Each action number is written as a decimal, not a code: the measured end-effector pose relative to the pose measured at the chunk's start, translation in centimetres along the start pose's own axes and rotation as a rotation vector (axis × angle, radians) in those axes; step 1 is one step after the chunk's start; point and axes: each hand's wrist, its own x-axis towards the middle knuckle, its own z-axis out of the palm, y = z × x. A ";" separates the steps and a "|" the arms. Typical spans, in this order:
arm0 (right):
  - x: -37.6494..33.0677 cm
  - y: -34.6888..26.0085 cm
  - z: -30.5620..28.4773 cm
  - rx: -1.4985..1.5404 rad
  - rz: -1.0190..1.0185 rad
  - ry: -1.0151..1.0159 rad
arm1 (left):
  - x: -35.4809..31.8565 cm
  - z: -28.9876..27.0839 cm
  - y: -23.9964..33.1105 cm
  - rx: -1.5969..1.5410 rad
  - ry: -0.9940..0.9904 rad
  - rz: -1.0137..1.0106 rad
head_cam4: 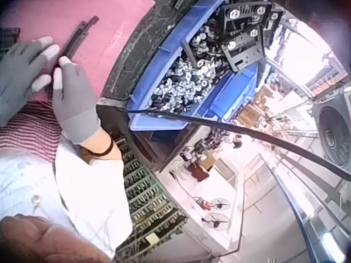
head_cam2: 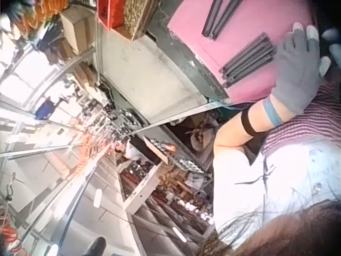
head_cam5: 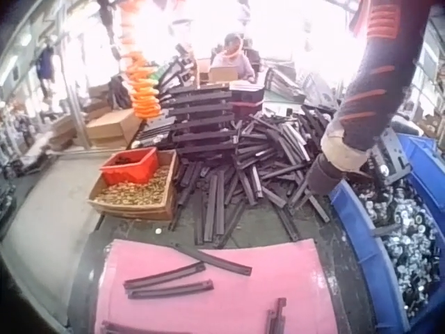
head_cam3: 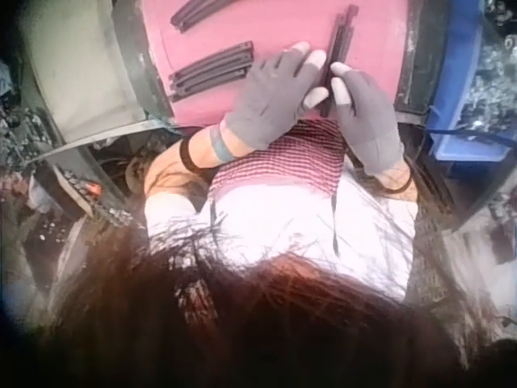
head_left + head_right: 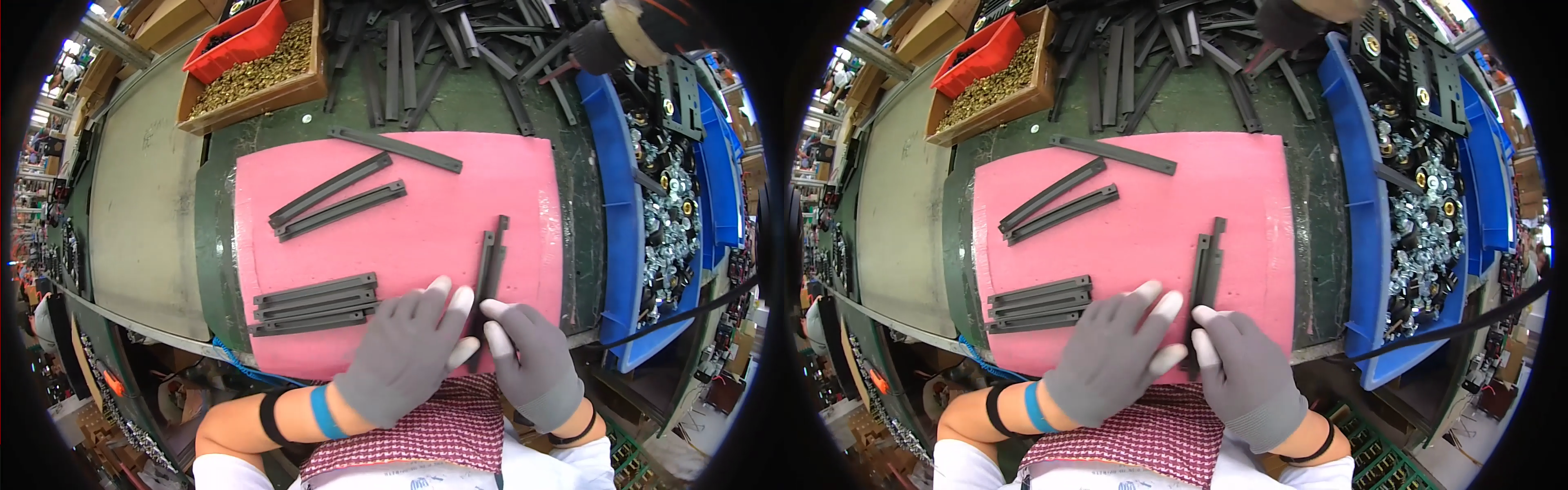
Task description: Using a power drill to screw small components and brackets onto black metal plates at a workbench.
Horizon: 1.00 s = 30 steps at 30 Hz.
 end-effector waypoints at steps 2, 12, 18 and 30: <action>0.9 0.3 -1.1 0.279 0.210 -0.171 | 1.2 1.3 1.0 0.074 0.055 0.026; 5.4 5.4 -0.9 -0.067 -0.099 0.212 | 6.0 1.5 0.8 0.640 0.068 0.082; 4.3 6.9 -1.1 -0.062 0.024 0.401 | 3.8 1.5 0.6 0.346 0.152 0.230; 6.1 3.9 -1.0 -0.244 -0.305 0.187 | -0.3 -0.4 0.0 0.147 0.066 0.260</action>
